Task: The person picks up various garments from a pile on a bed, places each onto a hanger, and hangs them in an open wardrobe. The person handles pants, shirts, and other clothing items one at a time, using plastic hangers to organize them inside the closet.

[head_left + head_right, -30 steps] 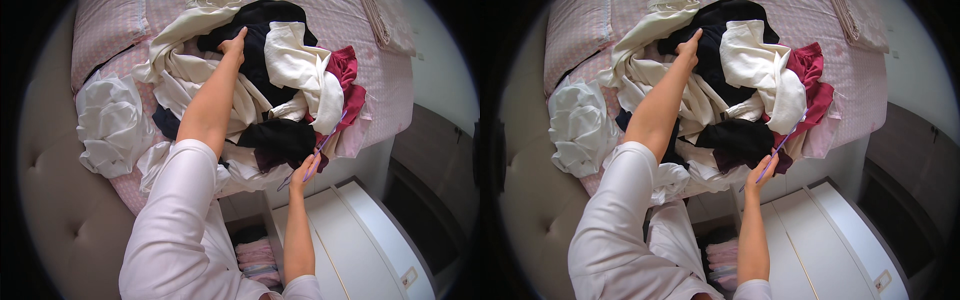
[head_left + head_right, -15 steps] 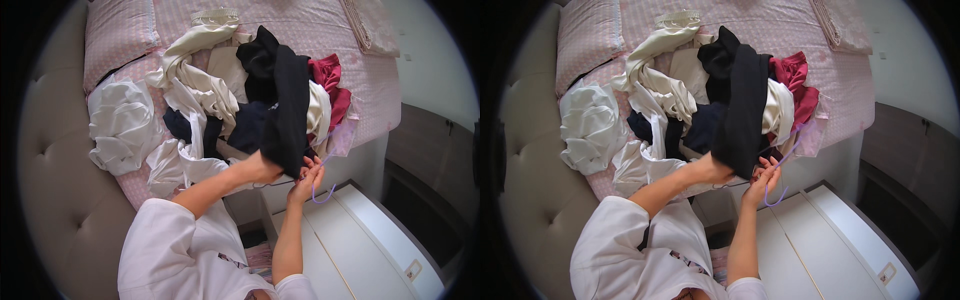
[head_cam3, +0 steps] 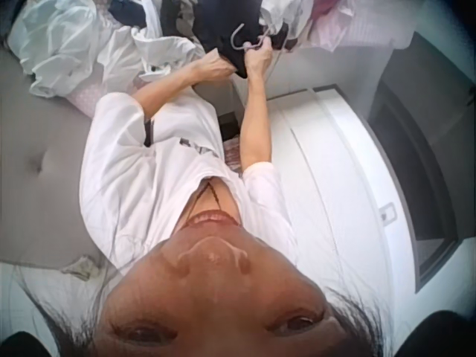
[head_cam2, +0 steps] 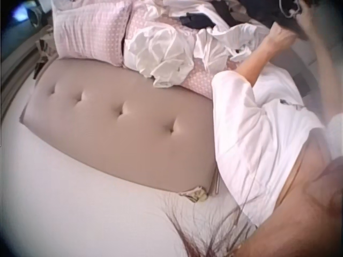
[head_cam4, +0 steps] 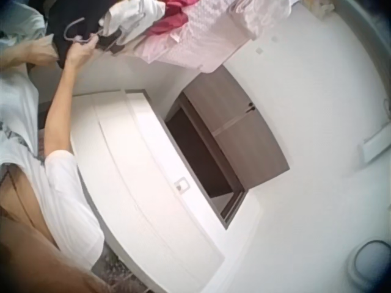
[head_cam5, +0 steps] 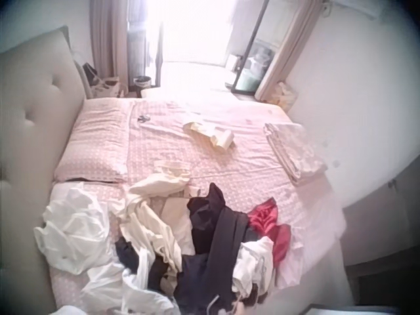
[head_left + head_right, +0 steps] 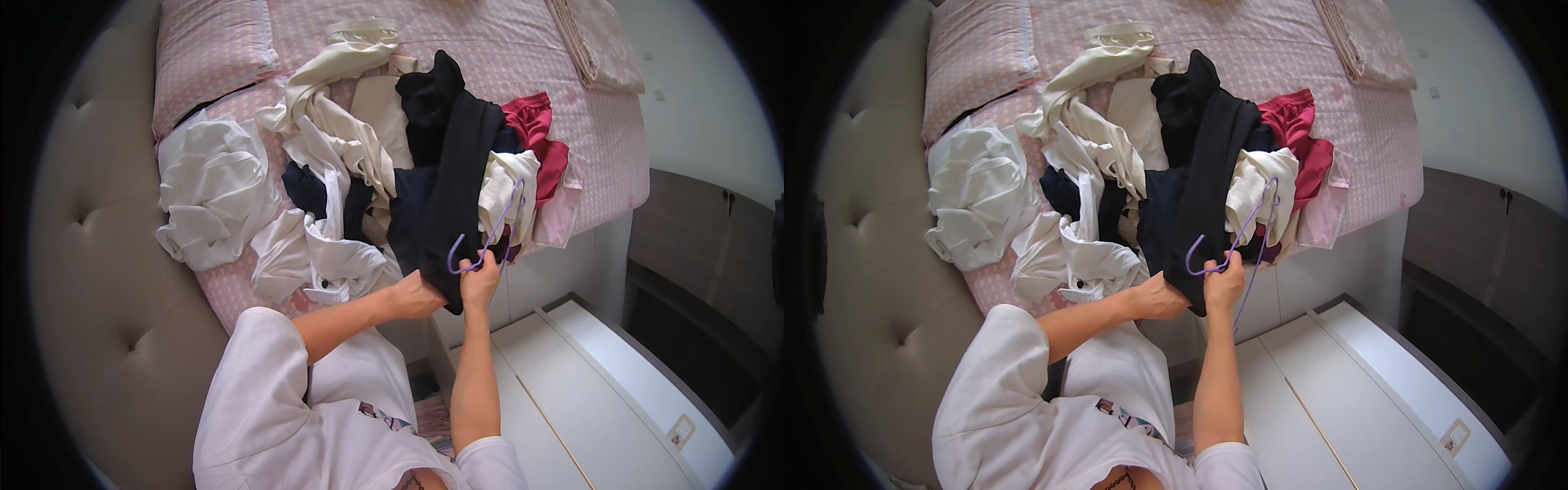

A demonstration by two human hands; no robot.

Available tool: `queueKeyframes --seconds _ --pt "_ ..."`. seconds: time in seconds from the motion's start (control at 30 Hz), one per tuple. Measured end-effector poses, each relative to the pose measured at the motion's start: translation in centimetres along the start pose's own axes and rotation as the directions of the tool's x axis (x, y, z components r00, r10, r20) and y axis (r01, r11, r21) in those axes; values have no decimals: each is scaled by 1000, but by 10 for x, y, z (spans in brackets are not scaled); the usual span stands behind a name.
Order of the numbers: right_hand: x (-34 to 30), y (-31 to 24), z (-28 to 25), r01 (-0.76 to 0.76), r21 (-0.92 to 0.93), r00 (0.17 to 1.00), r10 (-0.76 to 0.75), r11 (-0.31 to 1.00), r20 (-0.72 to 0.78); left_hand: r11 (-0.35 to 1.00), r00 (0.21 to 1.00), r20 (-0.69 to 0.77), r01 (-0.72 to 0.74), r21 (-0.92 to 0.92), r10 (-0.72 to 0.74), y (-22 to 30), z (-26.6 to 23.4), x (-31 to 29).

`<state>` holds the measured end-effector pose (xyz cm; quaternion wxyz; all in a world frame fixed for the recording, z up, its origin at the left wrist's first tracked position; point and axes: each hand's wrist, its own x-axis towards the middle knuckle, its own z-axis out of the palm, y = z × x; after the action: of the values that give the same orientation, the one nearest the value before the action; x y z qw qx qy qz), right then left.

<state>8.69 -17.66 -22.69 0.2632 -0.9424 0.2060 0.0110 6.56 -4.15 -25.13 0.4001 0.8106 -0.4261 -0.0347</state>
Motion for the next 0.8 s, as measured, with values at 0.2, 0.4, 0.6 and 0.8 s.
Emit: queueKeyframes --seconds 0.2,0.4,0.6,0.8 --pt "3 -17 -40 200 -33 971 -202 979 -129 986 978 -162 116 -118 -134 3 -12 -3" --pt "7 -10 -60 87 159 957 -38 983 -288 946 956 -98 253 -201 -277 -2 -7 -9" --pt "14 20 -54 -10 296 931 117 955 -345 783 754 -323 383 -491 -571 -58 -15 -12" --pt "-1 17 -50 6 322 881 147 947 -449 435 655 12 515 -738 -756 -92 9 13"
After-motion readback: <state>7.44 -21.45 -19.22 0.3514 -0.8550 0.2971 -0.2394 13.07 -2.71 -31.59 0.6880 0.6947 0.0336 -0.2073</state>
